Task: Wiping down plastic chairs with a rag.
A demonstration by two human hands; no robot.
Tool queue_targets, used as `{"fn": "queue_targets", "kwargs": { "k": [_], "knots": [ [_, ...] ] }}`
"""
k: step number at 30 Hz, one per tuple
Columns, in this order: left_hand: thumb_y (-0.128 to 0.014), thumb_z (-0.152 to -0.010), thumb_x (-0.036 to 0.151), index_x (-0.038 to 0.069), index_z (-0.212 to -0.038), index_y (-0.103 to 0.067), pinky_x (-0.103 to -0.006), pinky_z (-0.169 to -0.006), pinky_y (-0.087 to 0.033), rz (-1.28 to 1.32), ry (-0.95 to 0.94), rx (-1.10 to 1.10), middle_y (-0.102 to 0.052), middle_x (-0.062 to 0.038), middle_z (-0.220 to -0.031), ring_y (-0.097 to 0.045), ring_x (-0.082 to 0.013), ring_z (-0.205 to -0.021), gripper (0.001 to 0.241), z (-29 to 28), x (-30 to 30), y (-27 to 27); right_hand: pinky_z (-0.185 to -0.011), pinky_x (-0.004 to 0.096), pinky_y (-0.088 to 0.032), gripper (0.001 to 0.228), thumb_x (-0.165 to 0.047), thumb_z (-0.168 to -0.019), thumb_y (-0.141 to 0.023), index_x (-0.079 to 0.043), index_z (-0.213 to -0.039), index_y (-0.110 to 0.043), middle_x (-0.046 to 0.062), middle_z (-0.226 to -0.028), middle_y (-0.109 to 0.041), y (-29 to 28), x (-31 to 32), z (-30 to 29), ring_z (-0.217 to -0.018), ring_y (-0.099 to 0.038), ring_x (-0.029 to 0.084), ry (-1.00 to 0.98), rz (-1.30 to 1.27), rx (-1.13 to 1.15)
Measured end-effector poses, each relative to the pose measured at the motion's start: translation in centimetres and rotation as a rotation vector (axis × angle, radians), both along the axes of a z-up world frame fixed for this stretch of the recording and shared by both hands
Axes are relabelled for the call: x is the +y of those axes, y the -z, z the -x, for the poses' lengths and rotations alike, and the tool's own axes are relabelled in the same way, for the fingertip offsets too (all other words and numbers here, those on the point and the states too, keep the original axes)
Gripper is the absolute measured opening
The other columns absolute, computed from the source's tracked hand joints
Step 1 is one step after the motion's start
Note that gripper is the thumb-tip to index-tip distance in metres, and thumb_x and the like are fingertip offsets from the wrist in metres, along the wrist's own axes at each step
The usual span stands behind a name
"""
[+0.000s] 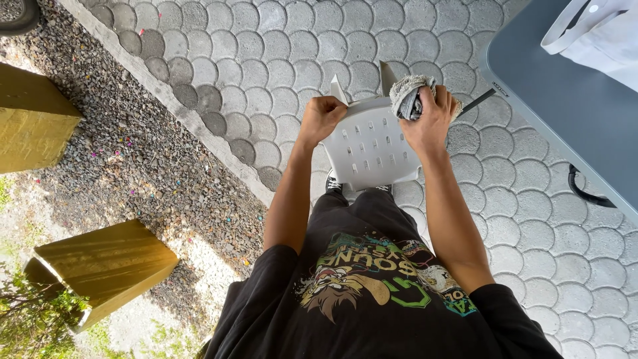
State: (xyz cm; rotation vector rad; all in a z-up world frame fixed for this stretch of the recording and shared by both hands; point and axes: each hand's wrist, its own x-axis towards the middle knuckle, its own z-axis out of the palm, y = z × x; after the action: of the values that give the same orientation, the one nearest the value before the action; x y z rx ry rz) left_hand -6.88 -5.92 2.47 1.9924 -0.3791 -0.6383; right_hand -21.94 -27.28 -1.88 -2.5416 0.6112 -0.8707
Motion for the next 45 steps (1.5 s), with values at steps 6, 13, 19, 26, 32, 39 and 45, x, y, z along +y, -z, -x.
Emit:
{"fn": "queue_targets", "kwargs": {
  "k": [6,13,19,26,32,39,45],
  "knots": [
    [-0.073,-0.076,0.019,0.011,-0.079,-0.078,-0.026,-0.055,-0.045,0.107,0.069,0.03,-0.062,-0.002,-0.057,-0.054,-0.0093,-0.057,0.01,-1.0,1.2,0.5,-0.089,0.054,-0.045,0.043,-0.031,-0.08,-0.093,-0.015,-0.106,-0.064,0.011,-0.103,-0.058,-0.6,1.3,-0.7,-0.098,-0.062,0.031,-0.019,0.041,0.035],
    [-0.07,-0.077,0.02,0.011,-0.074,-0.076,-0.0255,-0.053,-0.039,0.132,0.052,0.034,-0.059,-0.003,-0.056,-0.051,-0.0102,-0.056,0.011,-2.5,3.5,0.5,-0.094,0.055,-0.043,0.05,-0.041,-0.076,-0.092,-0.012,-0.105,-0.064,0.011,-0.105,-0.051,-2.1,3.6,-1.6,-0.098,-0.057,0.031,-0.074,0.112,0.126],
    [-0.072,-0.075,0.021,0.01,-0.075,-0.076,-0.0254,-0.053,-0.039,0.164,0.037,0.077,-0.057,-0.002,-0.055,-0.049,-0.011,-0.055,0.012,-2.8,5.4,0.2,-0.094,0.055,-0.043,0.049,-0.041,-0.076,-0.091,-0.011,-0.103,-0.064,0.012,-0.106,-0.051,-2.0,5.0,-3.0,-0.097,-0.057,0.031,-0.086,0.132,0.128],
    [-0.073,-0.072,0.02,0.011,-0.067,-0.073,-0.0217,-0.05,-0.036,0.204,0.016,0.083,-0.057,-0.001,-0.05,-0.048,-0.0074,-0.051,0.011,-4.7,7.2,1.0,-0.091,0.05,-0.041,0.054,-0.045,-0.071,-0.096,-0.011,-0.092,-0.059,0.01,-0.102,-0.048,-3.0,7.9,-4.9,-0.091,-0.055,0.03,-0.049,0.157,0.079],
    [-0.068,-0.08,0.011,0.008,-0.101,-0.079,-0.0269,-0.072,-0.051,0.299,0.175,0.161,-0.072,-0.006,-0.078,-0.061,-0.0112,-0.076,0.025,-5.4,9.7,0.2,-0.095,0.052,-0.04,0.051,-0.042,-0.072,-0.095,-0.012,-0.094,-0.06,0.011,-0.104,-0.05,-2.8,8.9,-4.9,-0.098,-0.056,0.032,0.02,0.146,0.094],
    [-0.072,-0.077,0.003,0.01,-0.126,-0.072,-0.0464,-0.099,-0.049,0.163,0.454,0.064,-0.075,-0.017,-0.11,-0.068,-0.0323,-0.11,0.049,-5.4,11.0,6.5,-0.113,0.069,-0.03,0.033,-0.018,-0.081,-0.09,-0.007,-0.099,-0.065,0.026,-0.139,-0.052,-1.5,13.8,-5.6,-0.138,-0.048,0.045,0.094,0.169,0.168],
    [-0.067,-0.072,-0.001,0.009,-0.109,-0.079,-0.0408,-0.082,-0.054,0.431,0.389,0.025,-0.077,-0.017,-0.094,-0.067,-0.0204,-0.095,0.04,-5.7,8.4,10.6,-0.12,0.065,-0.03,0.014,-0.004,-0.077,-0.081,-0.008,-0.089,-0.075,0.019,-0.159,-0.046,-0.2,19.1,-6.6,-0.148,-0.041,0.042,-0.26,0.247,0.137]
  ]
}}
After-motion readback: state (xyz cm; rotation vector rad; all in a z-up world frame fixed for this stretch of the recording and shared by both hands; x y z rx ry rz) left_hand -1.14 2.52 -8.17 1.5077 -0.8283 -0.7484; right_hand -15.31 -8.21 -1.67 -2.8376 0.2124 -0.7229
